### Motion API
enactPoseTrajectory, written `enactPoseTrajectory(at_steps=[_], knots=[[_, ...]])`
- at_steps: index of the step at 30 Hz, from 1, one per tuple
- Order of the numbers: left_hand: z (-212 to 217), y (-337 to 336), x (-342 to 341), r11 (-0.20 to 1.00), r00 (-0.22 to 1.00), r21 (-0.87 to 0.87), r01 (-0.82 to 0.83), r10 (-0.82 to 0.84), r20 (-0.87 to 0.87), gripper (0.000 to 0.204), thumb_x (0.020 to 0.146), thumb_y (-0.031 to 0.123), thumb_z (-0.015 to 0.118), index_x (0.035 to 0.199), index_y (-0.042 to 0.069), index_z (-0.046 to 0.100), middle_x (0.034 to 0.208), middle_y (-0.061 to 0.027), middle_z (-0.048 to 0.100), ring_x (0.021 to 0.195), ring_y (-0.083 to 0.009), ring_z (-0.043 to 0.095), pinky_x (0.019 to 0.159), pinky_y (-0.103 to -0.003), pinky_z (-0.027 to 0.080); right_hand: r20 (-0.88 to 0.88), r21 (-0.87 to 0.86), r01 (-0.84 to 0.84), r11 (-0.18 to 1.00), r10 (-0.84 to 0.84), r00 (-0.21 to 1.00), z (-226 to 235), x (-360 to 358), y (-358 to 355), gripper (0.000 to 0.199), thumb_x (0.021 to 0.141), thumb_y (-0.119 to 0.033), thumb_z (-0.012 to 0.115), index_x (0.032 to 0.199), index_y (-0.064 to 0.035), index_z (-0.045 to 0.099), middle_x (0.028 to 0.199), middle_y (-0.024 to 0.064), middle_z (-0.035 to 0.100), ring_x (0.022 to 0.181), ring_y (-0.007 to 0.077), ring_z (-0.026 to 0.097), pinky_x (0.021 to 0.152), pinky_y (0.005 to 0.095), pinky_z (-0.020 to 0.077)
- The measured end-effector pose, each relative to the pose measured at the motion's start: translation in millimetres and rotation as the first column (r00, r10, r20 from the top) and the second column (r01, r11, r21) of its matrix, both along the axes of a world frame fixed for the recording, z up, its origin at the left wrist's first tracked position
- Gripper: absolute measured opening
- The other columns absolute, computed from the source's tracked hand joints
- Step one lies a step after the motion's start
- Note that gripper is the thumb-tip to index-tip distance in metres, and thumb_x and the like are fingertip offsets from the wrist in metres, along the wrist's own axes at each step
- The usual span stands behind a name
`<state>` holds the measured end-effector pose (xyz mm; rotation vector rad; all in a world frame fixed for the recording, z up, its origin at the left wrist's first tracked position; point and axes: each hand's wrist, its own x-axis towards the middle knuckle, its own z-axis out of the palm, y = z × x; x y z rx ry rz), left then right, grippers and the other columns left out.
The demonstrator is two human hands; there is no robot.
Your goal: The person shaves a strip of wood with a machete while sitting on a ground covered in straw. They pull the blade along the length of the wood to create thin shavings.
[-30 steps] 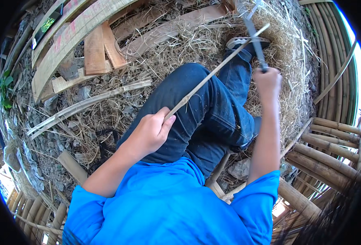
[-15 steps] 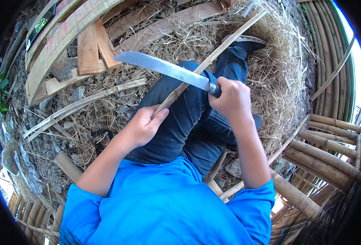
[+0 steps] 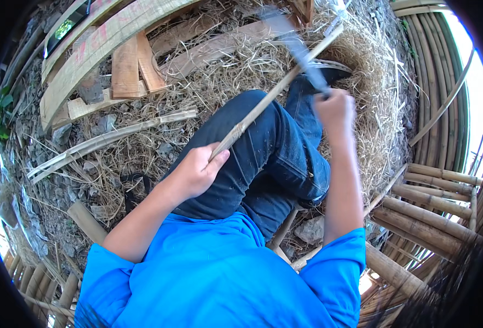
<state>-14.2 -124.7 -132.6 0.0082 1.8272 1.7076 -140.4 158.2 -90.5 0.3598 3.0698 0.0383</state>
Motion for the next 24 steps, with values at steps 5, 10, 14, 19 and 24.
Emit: enactPoseTrajectory(at_steps=[5, 10, 14, 19, 24], knots=[[-9, -10, 12, 0.998, 0.990, -0.003, 0.064, -0.064, -0.129, 0.032, 0.098, 0.025, 0.049, 0.077, 0.000, 0.050, 0.056, -0.0021, 0.041, 0.055, -0.0115, 0.037, 0.052, -0.034, 0.036, 0.100, 0.227, 0.349, 0.909, -0.378, 0.921, 49, -10, 129, 0.034, 0.079, -0.027, 0.057, 0.090, 0.0033, 0.068, 0.087, 0.0262, 0.067, 0.087, 0.0372, 0.067, 0.081, 0.0452, 0.0504], [-23, -2, -5, 0.983, 0.971, 0.185, -0.011, -0.034, 0.236, 0.043, 0.100, 0.039, 0.044, 0.069, 0.010, 0.044, 0.057, 0.0056, 0.037, 0.050, -0.0043, 0.034, 0.046, -0.023, 0.028, -0.099, 0.116, 0.362, 0.925, -0.352, 0.931, 7, 60, 181, 0.037, 0.079, -0.032, 0.064, 0.079, 0.0046, 0.064, 0.069, 0.0195, 0.065, 0.066, 0.0309, 0.066, 0.063, 0.0412, 0.0495], [-10, -10, -11, 0.975, 0.964, 0.210, 0.070, -0.120, 0.237, 0.050, 0.099, 0.049, 0.038, 0.070, 0.009, 0.046, 0.053, 0.0059, 0.034, 0.043, -0.0034, 0.030, 0.039, -0.022, 0.024, -0.173, -0.585, 0.320, 0.745, -0.500, 0.849, -24, 103, 123, 0.028, 0.084, -0.022, 0.067, 0.067, -0.0023, 0.057, 0.058, -0.0020, 0.048, 0.052, 0.0085, 0.041, 0.048, 0.0277, 0.0323], [-1, -9, -15, 0.988, 0.921, 0.141, 0.063, -0.112, 0.374, 0.059, 0.096, 0.059, 0.035, 0.073, 0.006, 0.048, 0.050, 0.0064, 0.031, 0.039, -0.0033, 0.025, 0.037, -0.022, 0.022, -0.183, -0.798, 0.056, 0.600, -0.330, 0.926, -18, 137, -12, 0.026, 0.087, -0.019, 0.067, 0.073, 0.0000, 0.057, 0.059, -0.0032, 0.049, 0.055, 0.0055, 0.042, 0.050, 0.0253, 0.0349], [1, -1, -20, 0.991, 0.911, 0.102, 0.087, -0.120, 0.394, 0.061, 0.096, 0.060, 0.036, 0.073, 0.005, 0.050, 0.048, 0.0072, 0.030, 0.037, -0.0034, 0.024, 0.035, -0.021, 0.019, -0.156, -0.685, -0.108, 0.720, 0.000, 0.988, -10, 149, -66, 0.021, 0.076, -0.019, 0.072, 0.071, -0.0034, 0.058, 0.061, 0.0173, 0.059, 0.057, 0.0322, 0.063, 0.056, 0.0397, 0.0474]])
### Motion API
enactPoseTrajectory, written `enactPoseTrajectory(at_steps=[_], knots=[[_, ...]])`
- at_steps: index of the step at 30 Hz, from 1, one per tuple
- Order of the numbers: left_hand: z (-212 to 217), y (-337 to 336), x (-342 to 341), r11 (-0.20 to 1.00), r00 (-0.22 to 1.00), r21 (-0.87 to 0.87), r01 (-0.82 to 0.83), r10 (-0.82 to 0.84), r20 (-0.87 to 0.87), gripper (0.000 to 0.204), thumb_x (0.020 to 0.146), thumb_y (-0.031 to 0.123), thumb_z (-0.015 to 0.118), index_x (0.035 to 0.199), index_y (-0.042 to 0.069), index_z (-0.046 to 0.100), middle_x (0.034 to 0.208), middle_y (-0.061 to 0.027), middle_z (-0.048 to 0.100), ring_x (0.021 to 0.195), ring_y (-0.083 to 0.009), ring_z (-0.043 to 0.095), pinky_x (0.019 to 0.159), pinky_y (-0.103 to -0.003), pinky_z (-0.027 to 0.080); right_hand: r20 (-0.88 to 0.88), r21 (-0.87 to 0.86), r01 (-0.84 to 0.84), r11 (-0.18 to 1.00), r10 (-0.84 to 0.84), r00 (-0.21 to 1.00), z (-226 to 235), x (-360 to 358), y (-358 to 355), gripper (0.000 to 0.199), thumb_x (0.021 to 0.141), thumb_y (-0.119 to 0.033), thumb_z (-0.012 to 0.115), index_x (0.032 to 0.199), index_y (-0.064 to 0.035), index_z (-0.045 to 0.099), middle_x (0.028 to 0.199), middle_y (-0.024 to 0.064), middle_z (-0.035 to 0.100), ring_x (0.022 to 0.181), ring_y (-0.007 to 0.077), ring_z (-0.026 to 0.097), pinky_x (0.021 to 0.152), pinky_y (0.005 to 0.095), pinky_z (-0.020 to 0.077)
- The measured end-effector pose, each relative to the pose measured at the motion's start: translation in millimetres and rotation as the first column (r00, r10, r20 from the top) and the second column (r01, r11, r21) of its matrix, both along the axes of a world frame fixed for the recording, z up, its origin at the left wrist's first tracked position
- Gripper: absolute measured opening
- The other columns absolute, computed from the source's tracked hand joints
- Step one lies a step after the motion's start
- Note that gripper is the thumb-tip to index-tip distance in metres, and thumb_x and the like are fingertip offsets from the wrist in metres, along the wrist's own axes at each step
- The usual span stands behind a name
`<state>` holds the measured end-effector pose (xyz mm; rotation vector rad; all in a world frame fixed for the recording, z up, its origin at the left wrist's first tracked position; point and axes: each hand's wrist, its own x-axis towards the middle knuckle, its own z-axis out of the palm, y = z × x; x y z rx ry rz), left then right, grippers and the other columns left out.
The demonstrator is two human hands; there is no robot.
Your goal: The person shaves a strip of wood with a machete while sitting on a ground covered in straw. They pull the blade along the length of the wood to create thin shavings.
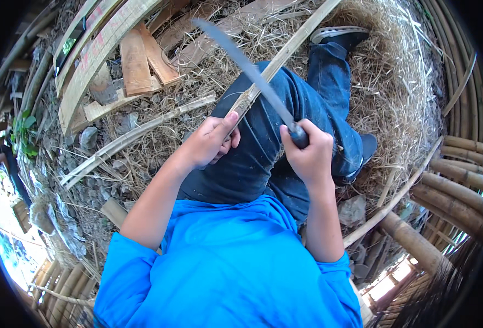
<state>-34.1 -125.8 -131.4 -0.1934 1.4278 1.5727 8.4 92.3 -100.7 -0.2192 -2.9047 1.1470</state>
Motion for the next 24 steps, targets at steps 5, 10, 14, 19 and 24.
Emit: enactPoseTrajectory(at_steps=[5, 10, 14, 19, 24], knots=[[3, -2, 3, 1.000, 1.000, -0.030, 0.001, -0.002, -0.014, 0.061, 0.096, 0.059, 0.036, 0.073, 0.004, 0.049, 0.047, 0.0071, 0.029, 0.036, -0.0038, 0.023, 0.035, -0.022, 0.018, 0.020, 0.329, -0.102, 0.939, 0.101, 0.995, 7, -37, -6, 0.020, 0.073, -0.025, 0.069, 0.076, -0.0056, 0.064, 0.069, 0.0185, 0.065, 0.068, 0.0369, 0.065, 0.064, 0.0458, 0.0518], [-1, 2, 6, 0.996, 0.993, -0.085, -0.036, 0.026, -0.116, 0.057, 0.098, 0.054, 0.035, 0.073, 0.004, 0.047, 0.049, 0.0061, 0.029, 0.037, -0.0052, 0.024, 0.036, -0.024, 0.020, 0.138, 0.480, -0.155, 0.864, 0.100, 0.985, 5, -77, 6, 0.023, 0.070, -0.029, 0.067, 0.073, -0.0057, 0.069, 0.071, 0.0191, 0.066, 0.071, 0.0352, 0.067, 0.068, 0.0430, 0.0544], [-3, 6, 6, 0.990, 0.974, -0.131, -0.046, 0.015, -0.225, 0.055, 0.098, 0.053, 0.036, 0.073, 0.005, 0.047, 0.049, 0.0060, 0.029, 0.038, -0.0052, 0.025, 0.036, -0.023, 0.021, 0.157, 0.524, -0.202, 0.828, 0.139, 0.978, 1, -93, 18, 0.024, 0.070, -0.028, 0.067, 0.076, -0.0055, 0.070, 0.077, 0.0185, 0.068, 0.075, 0.0349, 0.067, 0.071, 0.0429, 0.0548], [4, 3, 5, 0.996, 0.991, -0.070, -0.052, 0.043, -0.123, 0.054, 0.099, 0.053, 0.036, 0.076, 0.005, 0.047, 0.051, 0.0071, 0.028, 0.039, -0.0038, 0.023, 0.037, -0.023, 0.020, 0.146, 0.594, -0.146, 0.791, 0.072, 0.987, 1, -112, 39, 0.026, 0.071, -0.030, 0.070, 0.080, -0.0059, 0.070, 0.082, 0.0186, 0.069, 0.079, 0.0349, 0.068, 0.074, 0.0425, 0.0549], [2, 6, 0, 0.994, 0.993, -0.084, -0.074, 0.065, -0.097, 0.055, 0.098, 0.055, 0.036, 0.076, 0.005, 0.047, 0.052, 0.0071, 0.028, 0.040, -0.0034, 0.023, 0.037, -0.022, 0.020, 0.116, 0.632, -0.136, 0.763, 0.080, 0.990, -5, -120, 40, 0.028, 0.070, -0.032, 0.071, 0.081, -0.0058, 0.069, 0.081, 0.0183, 0.069, 0.079, 0.0350, 0.068, 0.074, 0.0425, 0.0549]])
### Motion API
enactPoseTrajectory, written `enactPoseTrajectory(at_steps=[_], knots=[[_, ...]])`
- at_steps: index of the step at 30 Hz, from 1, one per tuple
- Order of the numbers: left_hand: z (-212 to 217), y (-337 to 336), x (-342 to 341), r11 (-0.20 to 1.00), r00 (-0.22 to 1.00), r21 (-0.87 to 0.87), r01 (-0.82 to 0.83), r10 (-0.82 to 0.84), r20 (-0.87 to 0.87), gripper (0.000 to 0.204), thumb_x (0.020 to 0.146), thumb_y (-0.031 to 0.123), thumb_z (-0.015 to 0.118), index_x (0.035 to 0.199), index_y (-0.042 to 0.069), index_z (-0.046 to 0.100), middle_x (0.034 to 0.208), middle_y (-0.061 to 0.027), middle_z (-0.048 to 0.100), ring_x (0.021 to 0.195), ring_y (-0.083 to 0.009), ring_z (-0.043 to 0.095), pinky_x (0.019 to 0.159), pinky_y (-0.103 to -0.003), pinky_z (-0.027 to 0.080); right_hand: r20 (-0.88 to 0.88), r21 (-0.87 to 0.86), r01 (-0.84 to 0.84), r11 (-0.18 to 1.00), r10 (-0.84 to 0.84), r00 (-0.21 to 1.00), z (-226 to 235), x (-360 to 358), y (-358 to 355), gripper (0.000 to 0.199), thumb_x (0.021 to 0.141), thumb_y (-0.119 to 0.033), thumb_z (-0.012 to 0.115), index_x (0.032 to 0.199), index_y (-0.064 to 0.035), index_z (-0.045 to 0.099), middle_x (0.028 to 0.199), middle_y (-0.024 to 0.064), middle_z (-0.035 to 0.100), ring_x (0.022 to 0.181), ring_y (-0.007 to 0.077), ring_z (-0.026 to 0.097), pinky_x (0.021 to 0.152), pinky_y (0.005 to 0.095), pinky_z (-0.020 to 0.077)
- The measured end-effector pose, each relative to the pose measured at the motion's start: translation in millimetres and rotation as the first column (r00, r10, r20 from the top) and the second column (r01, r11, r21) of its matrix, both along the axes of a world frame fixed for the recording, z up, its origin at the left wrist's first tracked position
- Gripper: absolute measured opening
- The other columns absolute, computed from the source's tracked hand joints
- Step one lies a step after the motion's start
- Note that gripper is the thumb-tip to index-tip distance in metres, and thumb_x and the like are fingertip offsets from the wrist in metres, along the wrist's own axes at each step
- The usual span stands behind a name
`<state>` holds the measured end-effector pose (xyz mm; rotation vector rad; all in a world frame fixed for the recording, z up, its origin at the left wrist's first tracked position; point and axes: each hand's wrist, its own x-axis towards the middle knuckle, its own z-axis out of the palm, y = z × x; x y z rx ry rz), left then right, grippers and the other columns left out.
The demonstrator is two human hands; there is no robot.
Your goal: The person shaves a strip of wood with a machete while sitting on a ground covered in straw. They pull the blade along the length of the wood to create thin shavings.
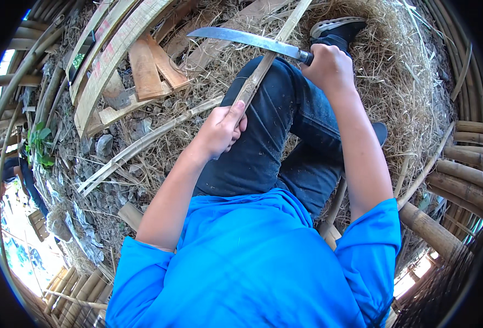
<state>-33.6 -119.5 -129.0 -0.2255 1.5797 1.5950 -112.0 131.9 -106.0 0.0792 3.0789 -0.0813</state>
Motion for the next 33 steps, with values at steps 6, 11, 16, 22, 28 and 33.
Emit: enactPoseTrajectory(at_steps=[6, 11, 16, 22, 28, 33], knots=[[4, 1, 0, 0.999, 1.000, 0.033, 0.006, -0.007, 0.007, 0.055, 0.097, 0.056, 0.036, 0.076, 0.006, 0.046, 0.053, 0.0070, 0.029, 0.040, -0.0033, 0.023, 0.038, -0.022, 0.019, -0.046, 0.018, -0.020, 1.000, 0.021, 0.999, 6, -3, 8, 0.022, 0.073, -0.029, 0.067, 0.079, -0.0082, 0.069, 0.079, 0.0179, 0.068, 0.080, 0.0351, 0.067, 0.075, 0.0438, 0.0533], [1, -12, 5, 0.994, 0.997, 0.111, 0.014, -0.023, 0.074, 0.055, 0.098, 0.055, 0.035, 0.076, 0.006, 0.046, 0.053, 0.0068, 0.029, 0.040, -0.0036, 0.023, 0.038, -0.022, 0.020, -0.008, 0.108, 0.377, 0.920, -0.378, 0.926, 29, -15, 61, 0.034, 0.079, -0.034, 0.061, 0.095, -0.0056, 0.070, 0.101, 0.0217, 0.067, 0.098, 0.0370, 0.064, 0.086, 0.0449, 0.0507], [0, -11, 0, 0.980, 0.985, 0.097, 0.173, -0.171, -0.033, 0.054, 0.098, 0.054, 0.035, 0.077, 0.006, 0.048, 0.052, 0.0064, 0.030, 0.041, -0.0047, 0.026, 0.039, -0.023, 0.025, -0.087, 0.227, 0.420, 0.879, -0.412, 0.907, 60, 9, 141, 0.034, 0.077, -0.030, 0.058, 0.095, -0.0027, 0.069, 0.093, 0.0237, 0.067, 0.092, 0.0395, 0.065, 0.083, 0.0464, 0.0495], [5, -14, -6, 0.972, 0.974, 0.104, 0.212, -0.219, 0.061, 0.055, 0.098, 0.055, 0.035, 0.079, 0.006, 0.051, 0.053, 0.0071, 0.031, 0.042, -0.0042, 0.027, 0.039, -0.022, 0.027, -0.095, 0.306, 0.456, 0.836, -0.450, 0.888, 62, 14, 157, 0.033, 0.076, -0.029, 0.059, 0.093, -0.0030, 0.069, 0.093, 0.0234, 0.068, 0.092, 0.0388, 0.065, 0.083, 0.0457, 0.0493], [4, -9, -7, 0.969, 0.972, 0.084, 0.233, -0.235, 0.019, 0.056, 0.097, 0.057, 0.035, 0.079, 0.006, 0.050, 0.054, 0.0068, 0.032, 0.042, -0.0039, 0.027, 0.039, -0.022, 0.027, -0.091, 0.328, 0.503, 0.800, -0.504, 0.859, 69, 10, 168, 0.033, 0.075, -0.028, 0.059, 0.095, -0.0031, 0.069, 0.095, 0.0232, 0.068, 0.094, 0.0385, 0.065, 0.084, 0.0445, 0.0496], [4, -9, -8, 0.962, 0.964, 0.066, 0.263, -0.265, 0.017, 0.056, 0.097, 0.057, 0.035, 0.079, 0.006, 0.051, 0.053, 0.0066, 0.032, 0.042, -0.0040, 0.027, 0.039, -0.022, 0.027, -0.100, 0.359, 0.496, 0.791, -0.496, 0.863, 74, 14, 171, 0.034, 0.076, -0.029, 0.059, 0.096, -0.0038, 0.069, 0.097, 0.0231, 0.067, 0.095, 0.0383, 0.065, 0.085, 0.0443, 0.0496]])
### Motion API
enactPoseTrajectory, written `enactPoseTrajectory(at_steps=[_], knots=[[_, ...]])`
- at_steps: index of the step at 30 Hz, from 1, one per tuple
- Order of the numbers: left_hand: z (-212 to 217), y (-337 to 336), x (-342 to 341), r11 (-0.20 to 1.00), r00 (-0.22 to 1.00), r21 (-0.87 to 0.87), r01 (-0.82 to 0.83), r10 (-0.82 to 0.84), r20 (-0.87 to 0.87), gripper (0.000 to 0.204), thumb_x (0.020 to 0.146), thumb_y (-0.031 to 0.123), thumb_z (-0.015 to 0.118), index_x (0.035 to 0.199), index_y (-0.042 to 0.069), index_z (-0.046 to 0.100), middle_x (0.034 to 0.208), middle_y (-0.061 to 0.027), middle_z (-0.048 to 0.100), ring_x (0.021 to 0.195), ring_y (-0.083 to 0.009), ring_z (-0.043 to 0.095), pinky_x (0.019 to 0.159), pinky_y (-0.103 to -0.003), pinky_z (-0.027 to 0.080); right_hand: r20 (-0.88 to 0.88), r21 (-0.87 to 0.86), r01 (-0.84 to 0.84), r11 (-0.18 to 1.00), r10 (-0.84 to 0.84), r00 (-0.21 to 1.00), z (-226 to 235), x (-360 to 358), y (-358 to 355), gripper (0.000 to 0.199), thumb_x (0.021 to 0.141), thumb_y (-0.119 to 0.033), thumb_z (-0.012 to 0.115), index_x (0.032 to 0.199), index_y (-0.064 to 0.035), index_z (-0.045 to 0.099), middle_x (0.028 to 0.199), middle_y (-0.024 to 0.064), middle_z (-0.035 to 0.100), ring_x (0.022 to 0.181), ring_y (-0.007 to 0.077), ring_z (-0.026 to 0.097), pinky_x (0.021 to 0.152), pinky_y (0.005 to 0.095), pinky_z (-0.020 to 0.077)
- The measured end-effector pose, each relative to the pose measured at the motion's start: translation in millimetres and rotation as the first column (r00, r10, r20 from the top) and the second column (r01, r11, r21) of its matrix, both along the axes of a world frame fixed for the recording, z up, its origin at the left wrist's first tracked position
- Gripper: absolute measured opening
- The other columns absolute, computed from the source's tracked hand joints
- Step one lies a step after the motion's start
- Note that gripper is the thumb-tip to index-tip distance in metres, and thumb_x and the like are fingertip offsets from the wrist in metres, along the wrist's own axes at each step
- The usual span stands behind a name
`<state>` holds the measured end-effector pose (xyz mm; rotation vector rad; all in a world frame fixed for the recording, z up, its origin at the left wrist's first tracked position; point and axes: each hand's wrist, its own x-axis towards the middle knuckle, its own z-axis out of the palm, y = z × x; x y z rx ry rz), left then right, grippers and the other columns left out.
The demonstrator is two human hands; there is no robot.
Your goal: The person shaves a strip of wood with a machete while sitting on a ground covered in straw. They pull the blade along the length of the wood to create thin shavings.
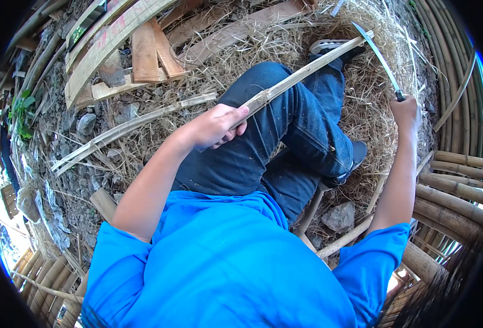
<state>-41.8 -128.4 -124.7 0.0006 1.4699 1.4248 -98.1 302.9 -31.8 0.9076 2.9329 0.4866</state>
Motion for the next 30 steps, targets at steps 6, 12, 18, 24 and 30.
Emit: enactPoseTrajectory(at_steps=[6, 12, 18, 24, 30], knots=[[-3, -5, 4, 0.999, 0.999, 0.010, -0.033, 0.033, -0.031, 0.054, 0.097, 0.055, 0.036, 0.077, 0.007, 0.049, 0.052, 0.0073, 0.031, 0.041, -0.0036, 0.027, 0.038, -0.022, 0.027, -0.004, -0.016, -0.005, 1.000, 0.005, 1.000, -3, -6, 2, 0.038, 0.076, -0.031, 0.060, 0.097, -0.0015, 0.068, 0.099, 0.0249, 0.066, 0.097, 0.0387, 0.064, 0.088, 0.0444, 0.0490], [-16, -20, 15, 0.979, 0.982, 0.119, -0.168, 0.155, 0.107, 0.053, 0.097, 0.056, 0.037, 0.075, 0.008, 0.047, 0.051, 0.0073, 0.029, 0.040, -0.0040, 0.024, 0.038, -0.022, 0.024, -0.119, 0.073, 0.226, 0.971, -0.216, 0.969, 19, 81, 154, 0.045, 0.076, -0.034, 0.058, 0.097, 0.0057, 0.066, 0.101, 0.0302, 0.063, 0.099, 0.0426, 0.062, 0.087, 0.0451, 0.0478], [-9, -5, -11, 0.994, 0.976, 0.085, -0.066, 0.046, 0.213, 0.058, 0.097, 0.057, 0.033, 0.073, 0.006, 0.047, 0.047, 0.0079, 0.025, 0.036, -0.0046, 0.022, 0.035, -0.022, 0.019, -0.332, -0.253, -0.117, 0.960, 0.027, 0.943, -15, 125, 140, 0.033, 0.079, -0.026, 0.061, 0.073, 0.0064, 0.063, 0.057, 0.0172, 0.058, 0.055, 0.0187, 0.055, 0.057, 0.0375, 0.0437], [-7, -6, -8, 0.995, 0.978, 0.059, -0.081, 0.068, 0.197, 0.059, 0.098, 0.055, 0.032, 0.076, 0.003, 0.050, 0.046, 0.0073, 0.026, 0.036, -0.0044, 0.022, 0.034, -0.022, 0.020, -0.370, -0.542, -0.301, 0.785, 0.099, 0.924, -52, 74, -52, 0.024, 0.079, -0.024, 0.065, 0.078, 0.0002, 0.067, 0.060, 0.0131, 0.061, 0.055, 0.0220, 0.060, 0.055, 0.0359, 0.0442], [-4, -2, -14, 0.997, 0.977, 0.064, -0.035, 0.021, 0.214, 0.062, 0.095, 0.061, 0.034, 0.079, 0.003, 0.053, 0.049, 0.0067, 0.029, 0.038, -0.0042, 0.024, 0.035, -0.022, 0.022, -0.372, -0.451, -0.612, 0.650, 0.487, 0.790, -65, 48, -159, 0.021, 0.072, -0.026, 0.068, 0.072, -0.0060, 0.065, 0.067, 0.0180, 0.064, 0.067, 0.0371, 0.064, 0.064, 0.0453, 0.0515]])
